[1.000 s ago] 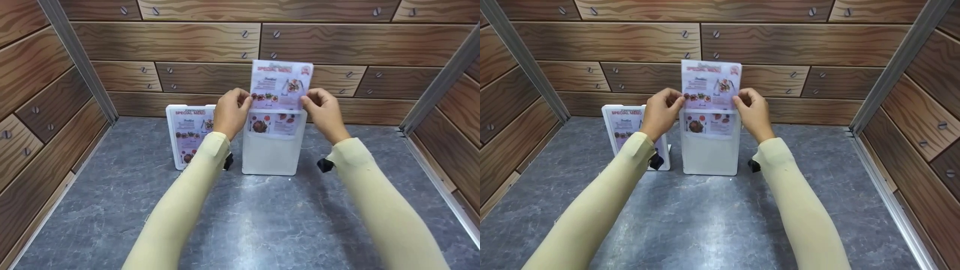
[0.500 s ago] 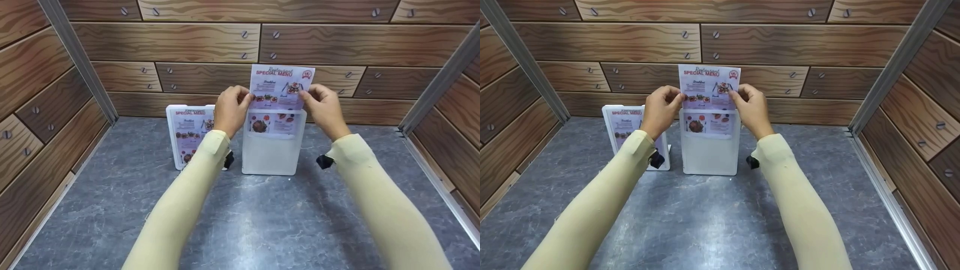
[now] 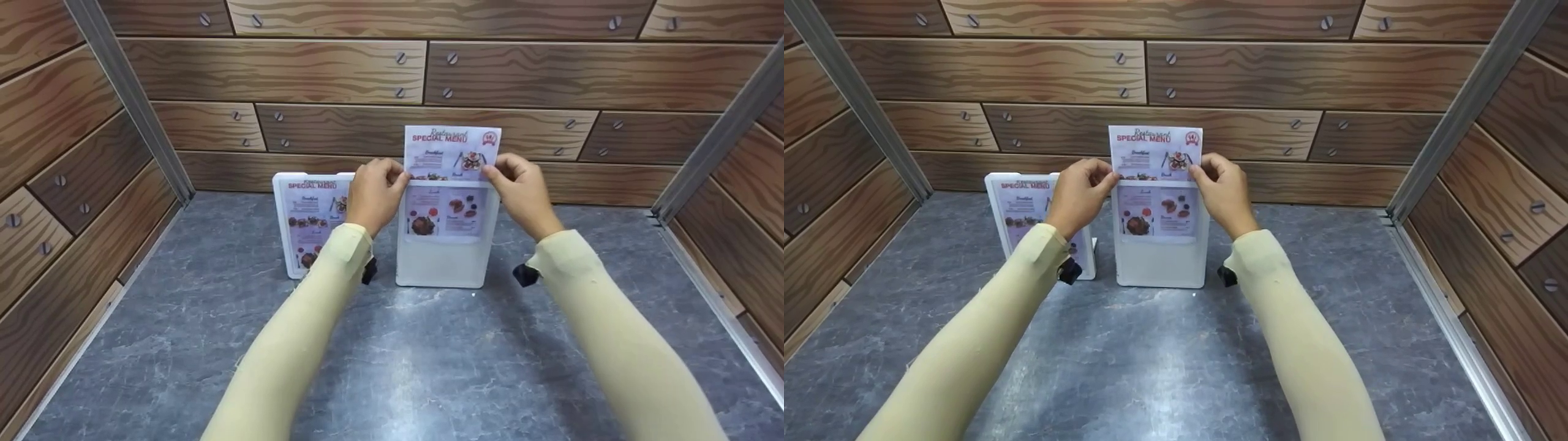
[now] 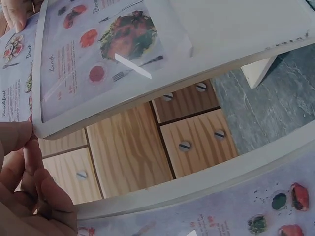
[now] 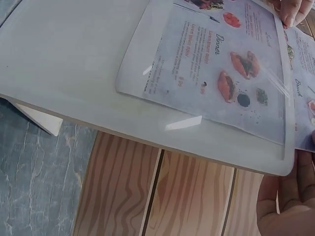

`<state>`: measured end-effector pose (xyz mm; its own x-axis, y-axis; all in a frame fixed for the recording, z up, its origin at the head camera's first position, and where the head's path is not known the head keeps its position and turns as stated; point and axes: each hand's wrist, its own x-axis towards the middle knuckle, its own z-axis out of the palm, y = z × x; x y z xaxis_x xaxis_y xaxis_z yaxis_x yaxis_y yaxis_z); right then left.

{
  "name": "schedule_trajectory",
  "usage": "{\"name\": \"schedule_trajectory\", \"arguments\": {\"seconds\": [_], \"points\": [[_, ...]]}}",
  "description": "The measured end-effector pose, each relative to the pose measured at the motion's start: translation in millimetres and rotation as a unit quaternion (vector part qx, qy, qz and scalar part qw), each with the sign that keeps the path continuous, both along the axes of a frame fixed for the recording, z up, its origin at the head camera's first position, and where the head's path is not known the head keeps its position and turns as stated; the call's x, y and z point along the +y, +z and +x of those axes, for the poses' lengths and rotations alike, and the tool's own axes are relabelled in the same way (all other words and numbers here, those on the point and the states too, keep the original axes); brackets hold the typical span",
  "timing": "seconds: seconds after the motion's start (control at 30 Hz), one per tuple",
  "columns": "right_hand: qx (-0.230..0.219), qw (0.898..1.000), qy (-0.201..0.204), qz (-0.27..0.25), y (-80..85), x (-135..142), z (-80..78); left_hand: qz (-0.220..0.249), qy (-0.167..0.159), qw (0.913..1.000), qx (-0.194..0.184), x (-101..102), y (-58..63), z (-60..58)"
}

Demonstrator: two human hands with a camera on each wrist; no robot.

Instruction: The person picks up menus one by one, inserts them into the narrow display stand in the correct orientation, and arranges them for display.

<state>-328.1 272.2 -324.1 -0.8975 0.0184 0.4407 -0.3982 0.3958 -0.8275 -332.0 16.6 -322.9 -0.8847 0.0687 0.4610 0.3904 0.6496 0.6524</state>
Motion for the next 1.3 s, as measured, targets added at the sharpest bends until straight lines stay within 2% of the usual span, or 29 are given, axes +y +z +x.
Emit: {"name": "schedule_trajectory", "arguments": {"seconds": [0.27, 0.37, 0.53, 0.7, 0.87, 1.1, 1.3], "points": [[0.011, 0.999, 0.002, -0.038, 7.3, 0, 1.9, 0.056, -0.009, 0.9981, 0.026, 3, 9.6, 0.8], [0.012, 0.999, 0.003, -0.051, 10.5, -1, 3.7, 0.055, -0.010, 0.9981, 0.027, 3, 12.1, 1.5], [0.011, 0.999, -0.006, -0.033, 11.7, -3, 8.7, 0.045, -0.007, 0.9987, 0.024, 4, 8.2, 1.1], [0.001, 1.000, -0.020, -0.010, -2.7, 2, 5.7, 0.018, -0.009, 0.9997, 0.010, 3, -1.0, 1.3], [-0.005, 0.999, -0.029, -0.021, -17.9, 3, 1.0, 0.005, -0.015, 0.9998, -0.007, 3, -5.9, 0.7], [0.016, 0.997, -0.020, -0.077, -12.7, 1, 2.5, 0.032, -0.021, 0.9992, 0.009, 6, 1.6, 2.2], [0.042, 0.994, -0.027, -0.097, -10.4, 2, 2.9, 0.023, -0.023, 0.9993, 0.020, 8, 7.7, 6.4]]}}
